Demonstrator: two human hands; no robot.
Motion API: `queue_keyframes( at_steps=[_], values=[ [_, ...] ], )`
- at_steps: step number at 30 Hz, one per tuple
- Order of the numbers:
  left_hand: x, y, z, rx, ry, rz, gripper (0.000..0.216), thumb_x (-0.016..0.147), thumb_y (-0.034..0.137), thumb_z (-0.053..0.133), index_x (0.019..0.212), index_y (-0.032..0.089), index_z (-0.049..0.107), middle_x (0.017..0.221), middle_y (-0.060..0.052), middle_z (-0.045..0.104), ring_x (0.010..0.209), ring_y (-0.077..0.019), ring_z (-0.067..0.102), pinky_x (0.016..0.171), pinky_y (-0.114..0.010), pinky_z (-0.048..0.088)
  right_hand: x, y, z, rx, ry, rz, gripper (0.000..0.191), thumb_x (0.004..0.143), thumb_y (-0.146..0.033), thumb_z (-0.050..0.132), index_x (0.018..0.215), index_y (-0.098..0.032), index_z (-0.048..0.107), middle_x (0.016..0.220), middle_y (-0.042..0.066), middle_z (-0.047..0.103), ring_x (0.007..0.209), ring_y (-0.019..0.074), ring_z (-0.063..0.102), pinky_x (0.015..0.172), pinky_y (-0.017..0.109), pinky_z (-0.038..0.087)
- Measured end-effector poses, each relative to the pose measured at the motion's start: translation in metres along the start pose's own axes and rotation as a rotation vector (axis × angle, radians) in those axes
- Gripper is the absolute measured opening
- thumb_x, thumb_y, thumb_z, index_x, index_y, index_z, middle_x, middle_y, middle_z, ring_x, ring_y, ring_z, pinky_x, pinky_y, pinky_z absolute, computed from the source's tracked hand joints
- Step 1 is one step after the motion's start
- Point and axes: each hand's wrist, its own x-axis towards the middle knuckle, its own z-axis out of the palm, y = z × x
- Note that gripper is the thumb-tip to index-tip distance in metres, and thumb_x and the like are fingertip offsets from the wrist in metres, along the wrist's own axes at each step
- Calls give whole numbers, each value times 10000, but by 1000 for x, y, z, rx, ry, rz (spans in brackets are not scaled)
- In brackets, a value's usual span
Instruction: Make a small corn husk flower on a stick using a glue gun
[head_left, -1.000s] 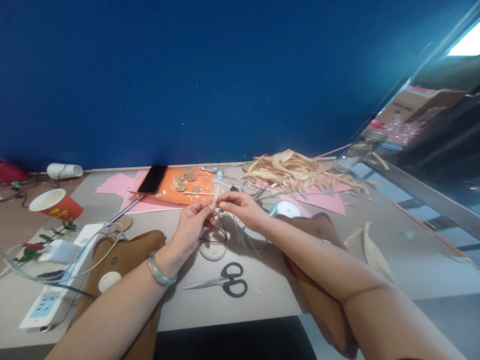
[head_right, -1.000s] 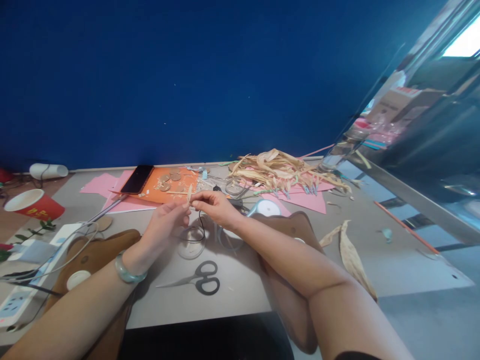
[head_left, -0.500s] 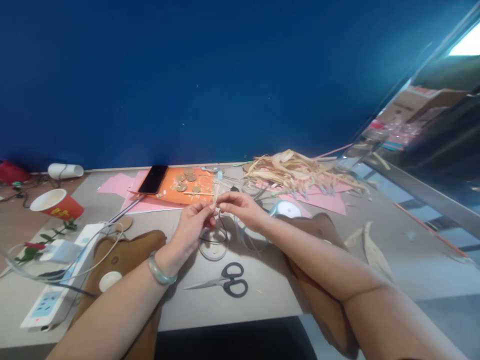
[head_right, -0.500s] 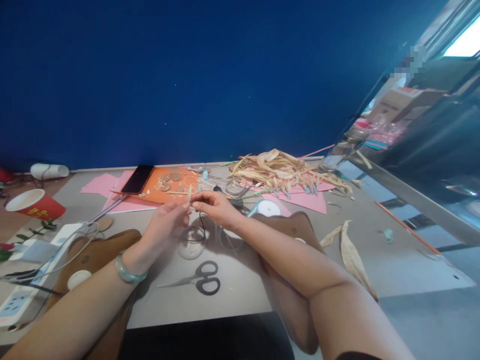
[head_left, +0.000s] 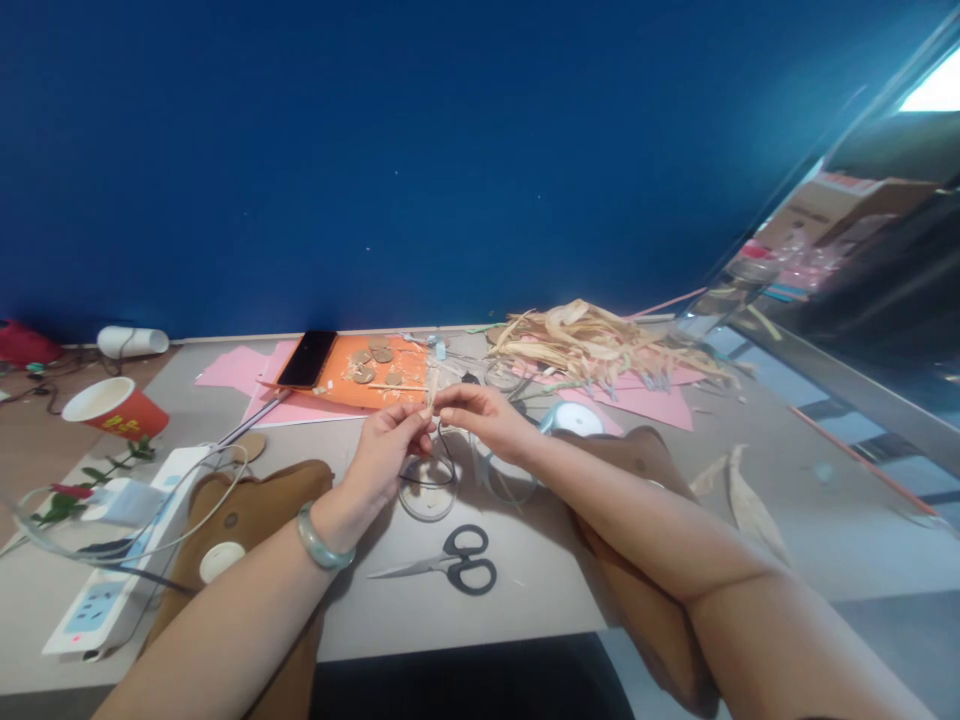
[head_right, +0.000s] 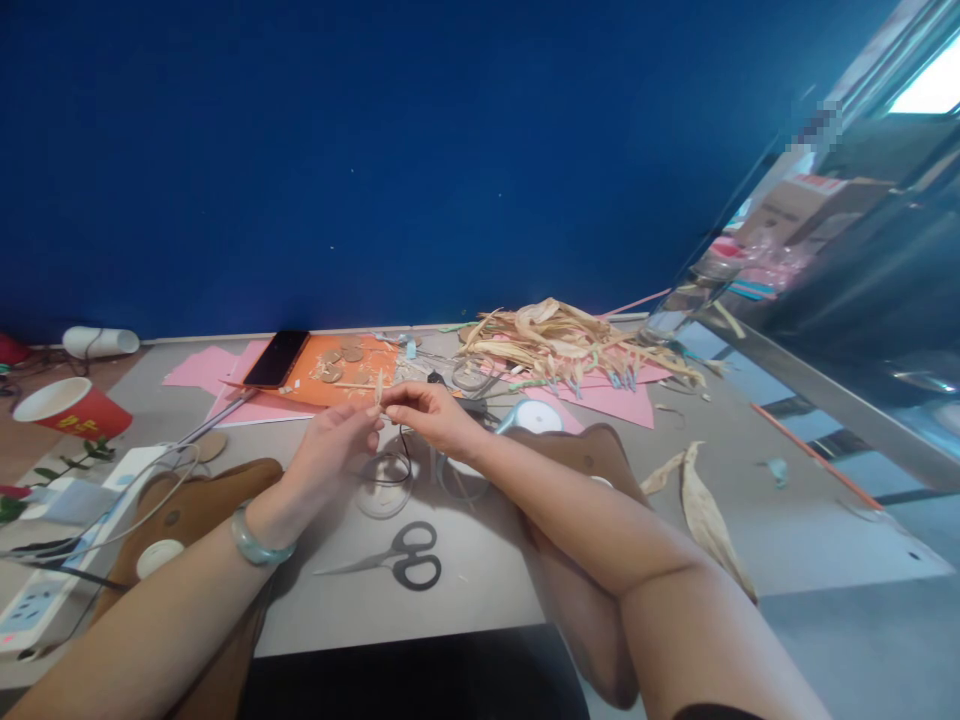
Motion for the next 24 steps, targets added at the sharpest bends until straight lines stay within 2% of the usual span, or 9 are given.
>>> queue_keyframes(
  at_steps=[9, 16, 24],
  values=[
    [3, -1, -1, -5, 9, 2, 306, 634, 364, 791, 726, 125, 623, 539, 30, 582, 430, -52, 478, 421, -163, 368, 0, 0, -1, -72, 16, -19, 221, 705, -278, 771, 889, -169, 715, 860, 28, 703, 824, 150, 633, 843, 325, 471],
    [3, -2, -2, 1, 18, 24, 310, 612, 372, 795, 698, 124, 629, 530, 28, 574, 446, -53, 490, 449, -164, 373, 3, 1, -1, 66, 40, 39, 254, 653, -269, 798, 884, -192, 727, 838, 10, 717, 812, 135, 641, 824, 305, 484],
    [2, 0, -1, 6, 21, 5, 321, 603, 388, 800, 686, 130, 627, 517, 30, 566, 431, -52, 472, 433, -169, 353, 2, -1, 0, 102, 36, 62, 260, 639, -249, 807, 877, -187, 723, 828, 6, 714, 813, 130, 643, 835, 305, 484]
  ],
)
